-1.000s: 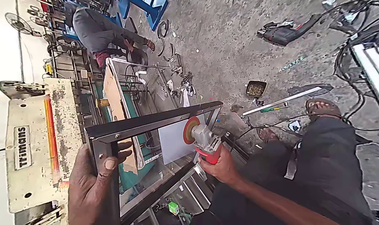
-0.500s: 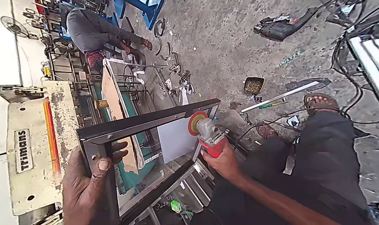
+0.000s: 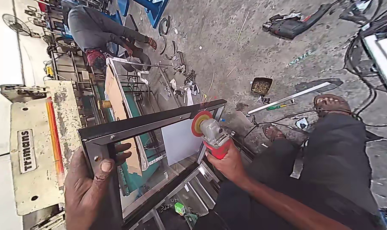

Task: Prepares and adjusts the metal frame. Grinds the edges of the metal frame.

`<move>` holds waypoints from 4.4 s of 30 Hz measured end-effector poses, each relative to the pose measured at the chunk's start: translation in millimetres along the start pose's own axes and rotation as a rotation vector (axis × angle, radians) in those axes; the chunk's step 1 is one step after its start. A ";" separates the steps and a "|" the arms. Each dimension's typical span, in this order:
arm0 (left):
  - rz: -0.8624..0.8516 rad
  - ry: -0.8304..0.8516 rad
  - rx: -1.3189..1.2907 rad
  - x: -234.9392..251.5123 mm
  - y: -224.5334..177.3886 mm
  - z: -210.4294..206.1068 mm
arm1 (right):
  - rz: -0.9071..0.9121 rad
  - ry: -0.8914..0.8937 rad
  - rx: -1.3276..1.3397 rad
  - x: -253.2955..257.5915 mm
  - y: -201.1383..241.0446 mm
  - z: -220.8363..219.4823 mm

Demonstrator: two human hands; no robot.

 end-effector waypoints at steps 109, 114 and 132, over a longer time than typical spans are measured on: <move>0.010 -0.001 -0.022 2.4 3.2 2.0 | 0.057 0.142 0.054 0.7 1.0 -2.0; -0.002 -0.010 -0.028 1.7 -1.3 -1.7 | -0.006 0.113 0.028 -6.6 -6.9 7.5; -0.001 0.003 -0.017 2.6 -0.9 0.1 | 0.067 0.080 0.042 3.9 7.9 -5.2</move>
Point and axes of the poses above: each hand's wrist, its own x-axis towards the middle knuckle, its own z-axis out of the back of the hand, y = z × x, the point moved 2 cm from there along x, towards the middle knuckle, and after that the axes turned 8 degrees about -z, right-handed, at the moved point
